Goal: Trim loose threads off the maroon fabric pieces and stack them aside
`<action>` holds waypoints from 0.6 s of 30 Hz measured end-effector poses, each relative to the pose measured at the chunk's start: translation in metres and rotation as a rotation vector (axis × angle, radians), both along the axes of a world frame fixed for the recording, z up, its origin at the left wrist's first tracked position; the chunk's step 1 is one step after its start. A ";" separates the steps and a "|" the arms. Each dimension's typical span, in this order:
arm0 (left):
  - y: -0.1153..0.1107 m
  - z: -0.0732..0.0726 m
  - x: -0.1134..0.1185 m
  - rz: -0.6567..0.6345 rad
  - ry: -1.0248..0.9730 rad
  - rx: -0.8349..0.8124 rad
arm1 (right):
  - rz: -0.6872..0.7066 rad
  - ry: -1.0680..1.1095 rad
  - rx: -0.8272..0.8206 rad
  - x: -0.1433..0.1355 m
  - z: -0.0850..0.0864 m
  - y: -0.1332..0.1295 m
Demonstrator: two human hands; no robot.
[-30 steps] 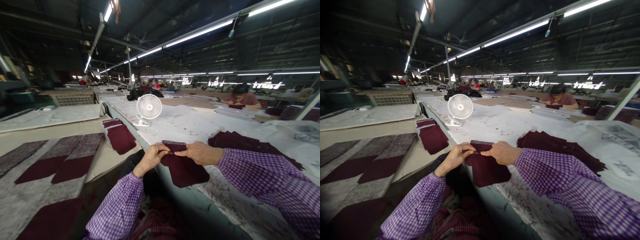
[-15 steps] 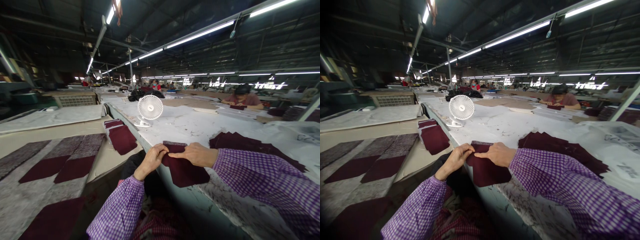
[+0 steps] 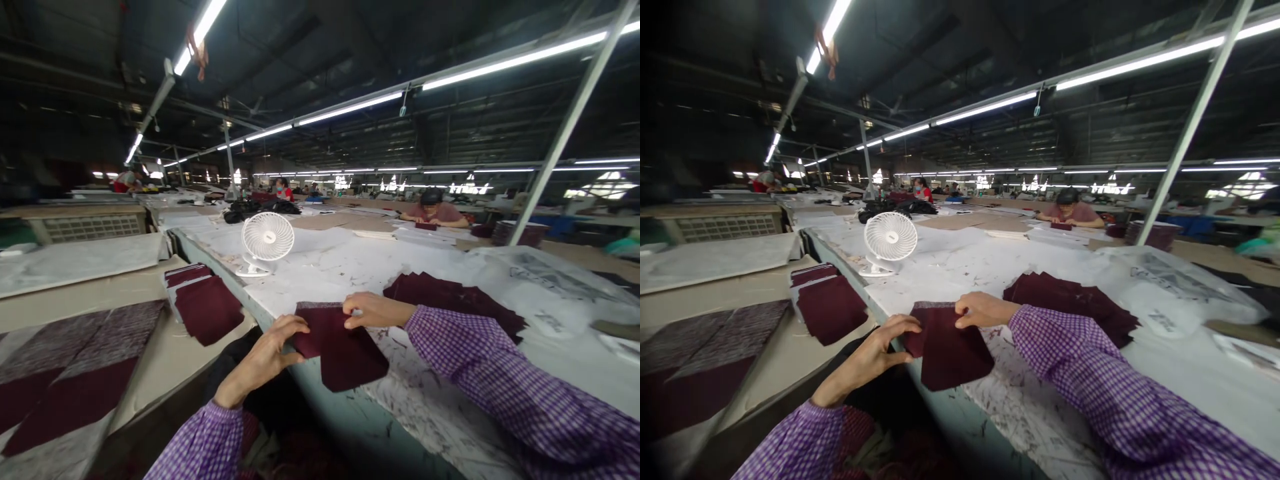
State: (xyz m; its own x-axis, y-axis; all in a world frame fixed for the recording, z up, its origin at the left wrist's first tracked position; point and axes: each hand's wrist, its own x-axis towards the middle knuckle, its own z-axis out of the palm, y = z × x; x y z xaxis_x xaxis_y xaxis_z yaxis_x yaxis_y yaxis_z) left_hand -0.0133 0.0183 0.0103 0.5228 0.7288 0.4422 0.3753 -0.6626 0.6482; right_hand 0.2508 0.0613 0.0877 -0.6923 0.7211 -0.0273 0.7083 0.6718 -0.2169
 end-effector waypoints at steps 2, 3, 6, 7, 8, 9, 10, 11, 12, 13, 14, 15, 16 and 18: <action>-0.001 0.001 0.000 0.012 -0.009 -0.021 | -0.040 0.039 -0.086 0.011 0.007 -0.002; -0.002 0.003 0.001 0.027 -0.021 -0.045 | -0.052 0.054 -0.112 0.016 0.009 -0.003; -0.003 0.012 0.009 0.157 -0.076 -0.089 | -0.046 0.079 -0.126 0.023 0.013 -0.006; -0.003 0.016 0.014 0.219 -0.089 -0.063 | -0.040 0.073 -0.127 0.022 0.013 -0.008; -0.002 0.021 0.019 0.277 -0.094 -0.021 | -0.035 0.061 -0.130 0.021 0.013 -0.010; -0.002 0.027 0.025 0.323 -0.095 0.028 | -0.028 0.044 -0.138 0.018 0.013 -0.012; -0.003 0.032 0.031 0.349 -0.091 0.068 | -0.021 0.028 -0.146 0.016 0.014 -0.015; -0.004 0.037 0.038 0.358 -0.082 0.097 | -0.014 0.019 -0.152 0.013 0.015 -0.017; -0.005 0.041 0.044 0.356 -0.068 0.116 | -0.012 0.014 -0.156 0.010 0.015 -0.019; -0.007 0.044 0.049 0.351 -0.051 0.132 | -0.010 0.013 -0.155 0.008 0.016 -0.021; -0.008 0.046 0.054 0.346 -0.032 0.148 | -0.009 0.015 -0.148 0.007 0.016 -0.021; -0.009 0.046 0.057 0.352 -0.020 0.161 | -0.008 0.018 -0.137 0.007 0.016 -0.021; -0.010 0.045 0.059 0.372 -0.023 0.165 | -0.008 0.020 -0.126 0.007 0.015 -0.021; -0.010 0.040 0.059 0.421 -0.077 0.133 | -0.003 0.024 -0.108 0.008 0.013 -0.018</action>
State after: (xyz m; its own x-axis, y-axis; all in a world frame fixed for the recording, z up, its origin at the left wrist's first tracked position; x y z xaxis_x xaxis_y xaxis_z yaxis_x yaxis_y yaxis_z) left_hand 0.0455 0.0084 0.0504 0.1541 0.8052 0.5727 0.5842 -0.5417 0.6044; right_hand 0.2591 0.0428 0.1006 -0.6912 0.7172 -0.0885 0.7043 0.6412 -0.3047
